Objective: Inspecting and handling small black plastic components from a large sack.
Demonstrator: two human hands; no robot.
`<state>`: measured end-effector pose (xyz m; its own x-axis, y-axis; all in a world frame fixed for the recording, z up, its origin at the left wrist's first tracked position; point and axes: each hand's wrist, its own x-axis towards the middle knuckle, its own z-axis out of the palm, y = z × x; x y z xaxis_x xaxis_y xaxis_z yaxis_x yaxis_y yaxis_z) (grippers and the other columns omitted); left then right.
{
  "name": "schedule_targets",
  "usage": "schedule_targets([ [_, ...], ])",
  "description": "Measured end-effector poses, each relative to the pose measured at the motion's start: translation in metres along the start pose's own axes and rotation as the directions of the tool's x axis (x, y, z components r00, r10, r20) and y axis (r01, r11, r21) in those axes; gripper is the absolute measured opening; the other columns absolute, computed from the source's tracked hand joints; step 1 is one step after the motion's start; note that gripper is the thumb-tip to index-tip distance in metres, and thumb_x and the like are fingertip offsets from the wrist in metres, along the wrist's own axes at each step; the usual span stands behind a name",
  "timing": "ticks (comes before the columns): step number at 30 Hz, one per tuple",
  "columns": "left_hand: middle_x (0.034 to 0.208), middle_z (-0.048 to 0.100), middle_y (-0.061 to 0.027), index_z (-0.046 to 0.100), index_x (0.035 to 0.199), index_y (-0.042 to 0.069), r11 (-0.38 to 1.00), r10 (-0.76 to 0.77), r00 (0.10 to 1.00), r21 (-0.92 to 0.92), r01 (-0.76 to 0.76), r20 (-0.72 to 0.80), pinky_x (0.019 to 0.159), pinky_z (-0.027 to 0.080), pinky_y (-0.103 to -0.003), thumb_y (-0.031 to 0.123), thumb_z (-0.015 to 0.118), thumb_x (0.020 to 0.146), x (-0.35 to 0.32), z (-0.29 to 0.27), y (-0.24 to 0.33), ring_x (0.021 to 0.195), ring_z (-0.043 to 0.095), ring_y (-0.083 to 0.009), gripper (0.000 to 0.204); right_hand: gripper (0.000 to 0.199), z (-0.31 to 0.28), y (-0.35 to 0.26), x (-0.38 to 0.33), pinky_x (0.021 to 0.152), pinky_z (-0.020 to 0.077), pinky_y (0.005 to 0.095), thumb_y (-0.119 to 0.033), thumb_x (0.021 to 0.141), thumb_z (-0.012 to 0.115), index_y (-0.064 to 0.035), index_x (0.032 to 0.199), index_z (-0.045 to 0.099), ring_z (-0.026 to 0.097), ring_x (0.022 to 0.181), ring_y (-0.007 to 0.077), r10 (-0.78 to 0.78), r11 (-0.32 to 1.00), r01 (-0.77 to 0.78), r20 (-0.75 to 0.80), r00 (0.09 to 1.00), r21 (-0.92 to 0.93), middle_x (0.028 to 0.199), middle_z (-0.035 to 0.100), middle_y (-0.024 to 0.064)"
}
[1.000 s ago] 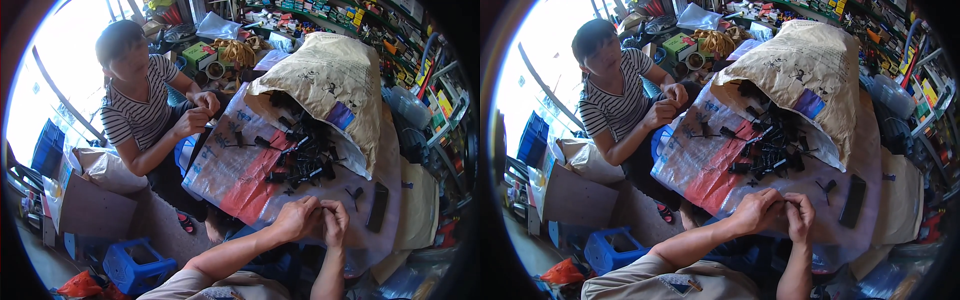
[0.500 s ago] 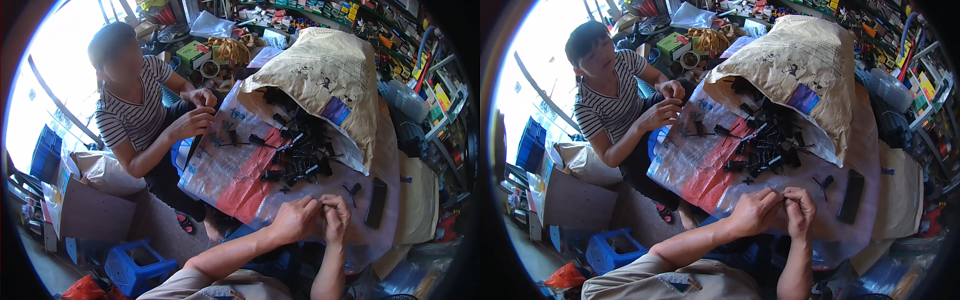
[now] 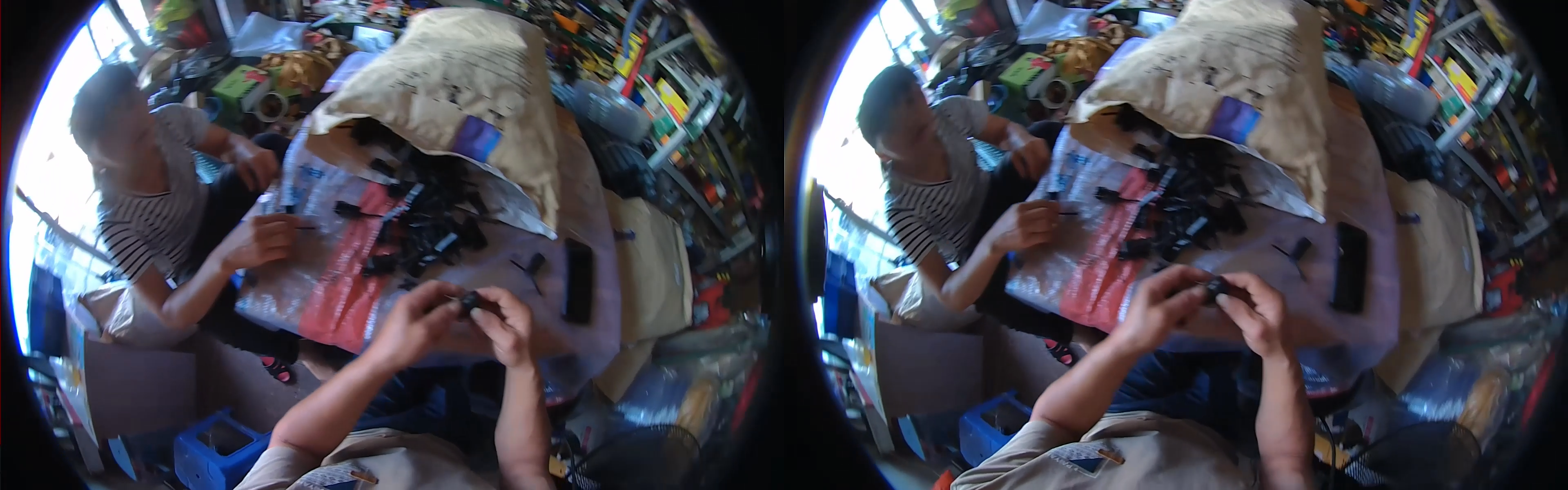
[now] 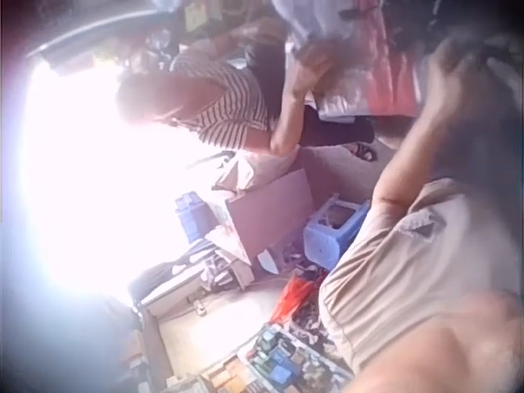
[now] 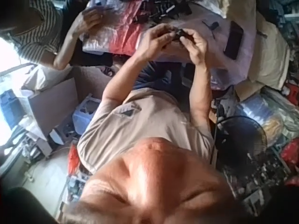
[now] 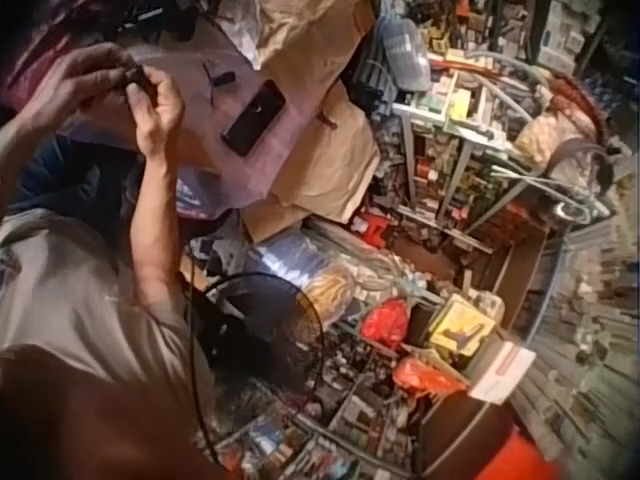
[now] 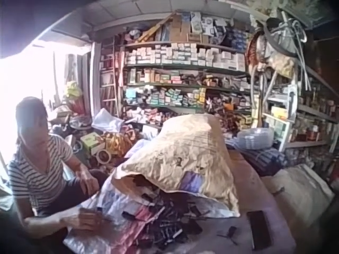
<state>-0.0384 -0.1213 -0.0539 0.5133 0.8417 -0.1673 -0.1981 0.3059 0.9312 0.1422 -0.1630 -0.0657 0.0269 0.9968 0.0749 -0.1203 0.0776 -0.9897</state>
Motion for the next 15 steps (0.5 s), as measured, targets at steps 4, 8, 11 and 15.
schedule_targets([
  [4, 0.081, 0.057, 0.0029, 0.061, 0.115, 0.002, 0.991, -0.125, 0.990, 0.049, 0.121, 0.073, 0.058, 0.039, -0.021, 0.020, 0.057, 0.095, -0.005, -0.005, 0.011, 0.069, 0.048, -0.0055, 0.027, 0.012, 0.001, 0.000, -0.001, 0.064, 0.0450, 0.0194, -0.011, 0.090, 0.066, -0.0017, 0.097, 0.061, 0.055, 0.073, 0.0042, -0.030, 0.997, 0.031, 0.012, 0.999, -0.066, 0.081, 0.061, -0.0016],
  [8, 0.080, 0.061, -0.0024, 0.060, 0.117, -0.002, 0.957, 0.017, 0.987, 0.283, -0.062, 0.159, 0.061, 0.045, -0.025, 0.018, 0.060, 0.094, -0.008, 0.000, 0.016, 0.071, 0.056, -0.0087, 0.031, 0.013, -0.005, -0.003, -0.010, 0.054, 0.0424, 0.0199, -0.014, 0.091, 0.065, -0.0020, 0.094, 0.060, 0.052, 0.061, 0.0045, 0.039, 0.993, -0.033, 0.055, 0.998, -0.115, 0.073, 0.059, -0.0011],
  [11, 0.090, 0.066, -0.0108, 0.056, 0.120, -0.005, 0.821, 0.311, 0.929, 0.436, -0.370, 0.203, 0.072, 0.050, -0.031, 0.012, 0.061, 0.091, -0.004, -0.001, -0.002, 0.082, 0.064, -0.0178, 0.034, 0.012, -0.007, -0.005, -0.009, 0.054, 0.0445, 0.0207, -0.012, 0.092, 0.064, -0.0009, 0.094, 0.060, 0.054, 0.060, 0.0062, 0.061, 0.991, -0.054, 0.053, 0.997, -0.126, 0.073, 0.060, 0.0005],
  [15, 0.098, 0.065, -0.0228, 0.053, 0.120, -0.005, 0.622, 0.408, 0.882, 0.634, -0.459, 0.237, 0.079, 0.052, -0.039, 0.008, 0.064, 0.084, -0.006, -0.003, -0.002, 0.090, 0.065, -0.0391, 0.040, 0.009, -0.003, -0.015, -0.005, 0.059, 0.0504, 0.0230, -0.007, 0.093, 0.060, 0.0009, 0.097, 0.061, 0.060, 0.064, 0.0102, 0.166, 0.984, -0.155, 0.124, 0.978, -0.088, 0.077, 0.063, 0.0046],
])
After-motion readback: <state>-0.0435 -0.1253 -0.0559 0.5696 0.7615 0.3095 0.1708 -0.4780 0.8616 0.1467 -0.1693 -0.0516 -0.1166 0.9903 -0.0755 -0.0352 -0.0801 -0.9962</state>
